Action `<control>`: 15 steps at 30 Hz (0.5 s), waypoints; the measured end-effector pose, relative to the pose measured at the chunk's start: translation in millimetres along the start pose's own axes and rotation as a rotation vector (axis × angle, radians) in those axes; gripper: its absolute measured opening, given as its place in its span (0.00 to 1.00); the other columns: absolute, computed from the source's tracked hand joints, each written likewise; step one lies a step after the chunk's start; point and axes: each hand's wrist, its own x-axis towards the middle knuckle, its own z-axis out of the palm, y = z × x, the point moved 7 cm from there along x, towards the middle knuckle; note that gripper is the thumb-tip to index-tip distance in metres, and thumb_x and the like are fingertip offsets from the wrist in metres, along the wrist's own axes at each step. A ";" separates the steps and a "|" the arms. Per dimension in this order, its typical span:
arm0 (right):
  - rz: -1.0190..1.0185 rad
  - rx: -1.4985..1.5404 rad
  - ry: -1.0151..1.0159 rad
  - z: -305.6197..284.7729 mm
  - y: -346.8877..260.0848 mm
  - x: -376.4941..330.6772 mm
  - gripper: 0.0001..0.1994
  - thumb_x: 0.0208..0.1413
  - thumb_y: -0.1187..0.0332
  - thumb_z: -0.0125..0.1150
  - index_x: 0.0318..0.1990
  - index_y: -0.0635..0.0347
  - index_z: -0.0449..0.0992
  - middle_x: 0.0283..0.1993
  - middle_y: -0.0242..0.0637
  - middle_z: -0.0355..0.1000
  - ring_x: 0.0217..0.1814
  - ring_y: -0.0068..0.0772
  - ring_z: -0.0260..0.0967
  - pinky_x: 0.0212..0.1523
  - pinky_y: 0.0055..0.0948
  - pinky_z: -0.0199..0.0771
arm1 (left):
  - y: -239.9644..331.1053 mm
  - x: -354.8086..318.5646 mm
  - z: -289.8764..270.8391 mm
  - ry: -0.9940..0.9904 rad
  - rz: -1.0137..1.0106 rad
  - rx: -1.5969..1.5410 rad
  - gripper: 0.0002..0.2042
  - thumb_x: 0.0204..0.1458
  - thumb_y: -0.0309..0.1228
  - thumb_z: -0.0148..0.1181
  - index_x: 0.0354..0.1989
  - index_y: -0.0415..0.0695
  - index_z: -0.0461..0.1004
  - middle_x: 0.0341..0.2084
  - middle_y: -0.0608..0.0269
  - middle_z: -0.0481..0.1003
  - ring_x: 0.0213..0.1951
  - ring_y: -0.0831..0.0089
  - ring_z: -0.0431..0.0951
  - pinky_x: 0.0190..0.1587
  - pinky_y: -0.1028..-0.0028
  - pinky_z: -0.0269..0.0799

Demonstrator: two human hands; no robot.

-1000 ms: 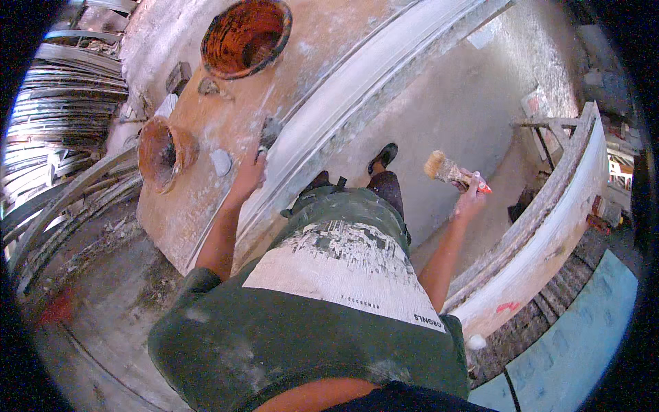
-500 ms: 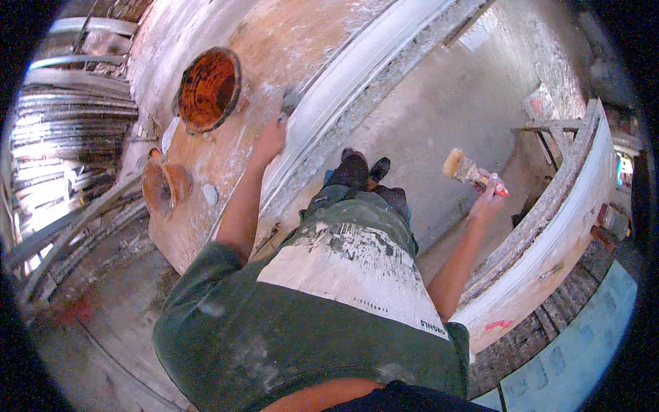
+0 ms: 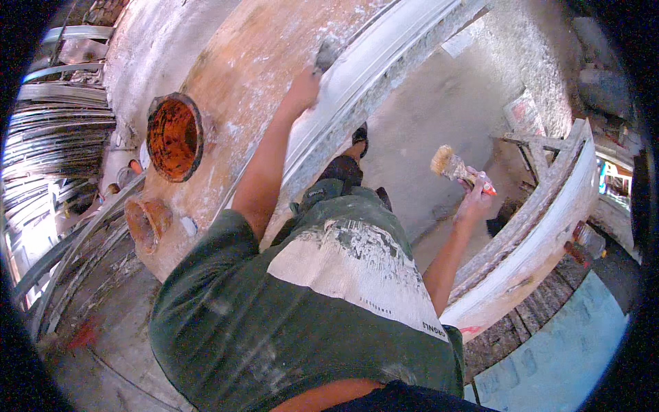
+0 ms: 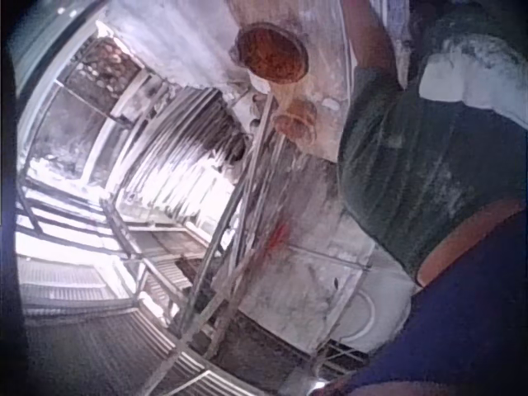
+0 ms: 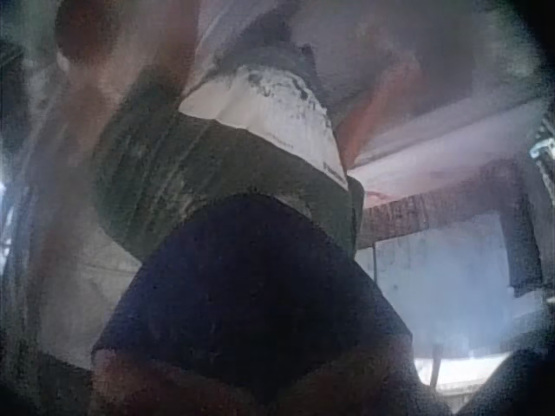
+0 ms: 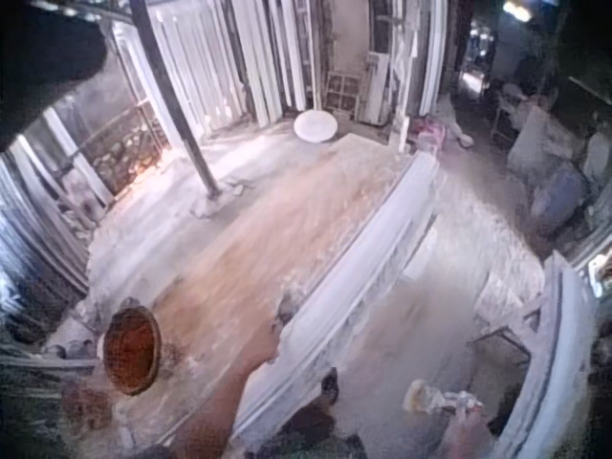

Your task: The person cleans a long white molding piece on a workbench using a brush and a scraper. They repeatedly brush the surface and edges, then scrape off residue, and continue alternating between brushing and scraping along the length of the molding.

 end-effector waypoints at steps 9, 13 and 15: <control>-0.082 -0.243 -0.027 22.1 -61.3 99.2 0.16 0.63 0.63 0.44 0.39 0.67 0.75 0.38 0.43 0.77 0.34 0.32 0.75 0.32 0.28 0.79 | -28.3 -93.5 -20.6 0.069 -0.122 0.154 0.20 0.59 0.31 0.42 0.59 0.35 0.58 0.39 0.30 0.71 0.43 0.38 0.72 0.46 0.50 0.66; -0.116 -0.155 -0.126 70.4 -77.7 120.6 0.12 0.63 0.67 0.47 0.40 0.68 0.71 0.40 0.46 0.75 0.35 0.31 0.74 0.28 0.26 0.80 | 56.7 33.6 34.3 0.057 0.121 0.041 0.19 0.55 0.29 0.42 0.52 0.29 0.61 0.38 0.29 0.71 0.40 0.39 0.73 0.47 0.50 0.67; -0.166 -0.217 -0.244 101.6 -87.3 135.1 0.12 0.63 0.67 0.47 0.39 0.68 0.72 0.39 0.46 0.75 0.36 0.29 0.74 0.28 0.26 0.80 | 107.3 91.4 49.2 0.016 0.156 0.094 0.19 0.56 0.30 0.41 0.53 0.32 0.61 0.38 0.29 0.72 0.42 0.38 0.73 0.48 0.51 0.67</control>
